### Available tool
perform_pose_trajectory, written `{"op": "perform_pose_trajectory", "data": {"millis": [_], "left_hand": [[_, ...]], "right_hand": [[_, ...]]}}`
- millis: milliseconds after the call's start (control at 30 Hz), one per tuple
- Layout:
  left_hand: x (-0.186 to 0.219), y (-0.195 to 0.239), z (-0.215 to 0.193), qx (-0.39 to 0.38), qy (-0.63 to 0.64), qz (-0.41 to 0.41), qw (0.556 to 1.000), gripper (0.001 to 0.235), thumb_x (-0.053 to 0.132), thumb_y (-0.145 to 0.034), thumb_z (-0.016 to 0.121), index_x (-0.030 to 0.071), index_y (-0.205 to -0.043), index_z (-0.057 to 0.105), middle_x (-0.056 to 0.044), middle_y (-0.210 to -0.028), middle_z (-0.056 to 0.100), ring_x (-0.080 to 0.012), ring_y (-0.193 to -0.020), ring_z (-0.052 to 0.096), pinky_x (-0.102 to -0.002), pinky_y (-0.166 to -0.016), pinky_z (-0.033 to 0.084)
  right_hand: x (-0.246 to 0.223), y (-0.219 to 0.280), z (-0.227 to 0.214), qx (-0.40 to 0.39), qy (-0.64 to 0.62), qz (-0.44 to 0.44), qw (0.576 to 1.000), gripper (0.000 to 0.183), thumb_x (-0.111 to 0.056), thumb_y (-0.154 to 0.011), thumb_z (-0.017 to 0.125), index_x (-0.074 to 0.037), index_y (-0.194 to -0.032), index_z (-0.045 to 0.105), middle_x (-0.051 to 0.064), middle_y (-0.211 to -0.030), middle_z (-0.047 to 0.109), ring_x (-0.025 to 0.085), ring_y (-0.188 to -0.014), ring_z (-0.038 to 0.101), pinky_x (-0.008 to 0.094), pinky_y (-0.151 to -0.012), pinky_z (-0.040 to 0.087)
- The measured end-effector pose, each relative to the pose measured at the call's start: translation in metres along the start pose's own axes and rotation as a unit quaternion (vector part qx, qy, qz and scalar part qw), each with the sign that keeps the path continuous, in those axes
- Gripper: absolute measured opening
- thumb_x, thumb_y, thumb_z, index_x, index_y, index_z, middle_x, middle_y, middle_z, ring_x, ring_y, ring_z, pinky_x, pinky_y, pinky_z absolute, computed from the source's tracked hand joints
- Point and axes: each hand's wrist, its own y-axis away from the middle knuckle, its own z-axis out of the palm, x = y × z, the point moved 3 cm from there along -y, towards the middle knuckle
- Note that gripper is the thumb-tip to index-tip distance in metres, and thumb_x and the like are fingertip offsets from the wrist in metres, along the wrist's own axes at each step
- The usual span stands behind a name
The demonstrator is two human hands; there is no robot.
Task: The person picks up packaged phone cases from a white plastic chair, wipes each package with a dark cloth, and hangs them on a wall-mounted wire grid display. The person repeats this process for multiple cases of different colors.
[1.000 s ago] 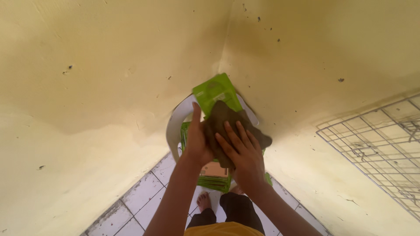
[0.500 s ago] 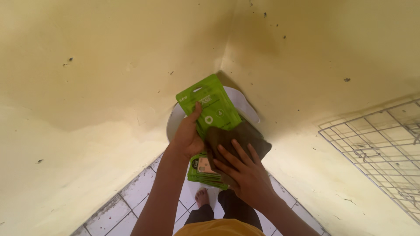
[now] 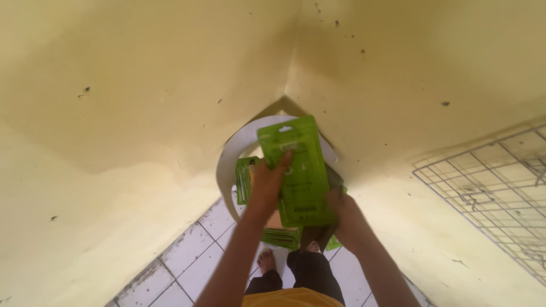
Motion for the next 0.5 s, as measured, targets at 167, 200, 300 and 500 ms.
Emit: {"op": "perform_pose_trajectory", "data": {"millis": [167,200,300,500], "left_hand": [[0.005,0.015,0.021,0.099,-0.055,0.200,0.973,0.071,0.029,-0.093,0.067,0.007,-0.151,0.033,-0.016,-0.142,0.049,-0.0271,-0.128,0.054,-0.038,-0.102,0.052],[0.008,0.022,0.020,0.094,-0.031,0.248,0.964,0.076,0.029,-0.092,0.064,0.010,-0.155,0.026,-0.015,-0.147,0.043,-0.0270,-0.130,0.050,-0.037,-0.101,0.052],[0.008,0.039,0.021,-0.048,-0.006,0.236,0.971,0.063,0.036,-0.110,0.043,0.016,-0.166,0.021,-0.012,-0.166,0.030,-0.0212,-0.150,0.031,-0.031,-0.118,0.031],[0.004,0.027,0.017,-0.138,0.310,0.081,0.937,0.058,0.045,-0.104,0.040,0.017,-0.155,0.040,-0.008,-0.149,0.054,-0.0212,-0.131,0.055,-0.035,-0.110,0.049]], "right_hand": [[-0.045,0.032,0.034,0.079,0.198,-0.038,0.976,0.044,-0.028,-0.094,0.069,-0.006,-0.132,0.065,0.019,-0.104,0.079,0.029,-0.092,0.078,0.043,-0.084,0.060],[-0.050,0.042,0.038,0.088,0.219,-0.046,0.971,0.050,-0.027,-0.093,0.066,-0.013,-0.141,0.061,0.020,-0.103,0.079,0.030,-0.090,0.078,0.043,-0.082,0.060],[-0.062,0.057,0.056,0.086,0.278,-0.120,0.949,0.067,-0.022,-0.089,0.063,-0.018,-0.154,0.051,0.014,-0.140,0.060,0.033,-0.099,0.074,0.042,-0.082,0.060],[-0.048,0.066,0.069,0.063,0.246,-0.346,0.903,0.065,-0.010,-0.094,0.061,-0.001,-0.154,0.040,0.029,-0.164,0.028,0.046,-0.149,0.029,0.048,-0.114,0.036]]}}
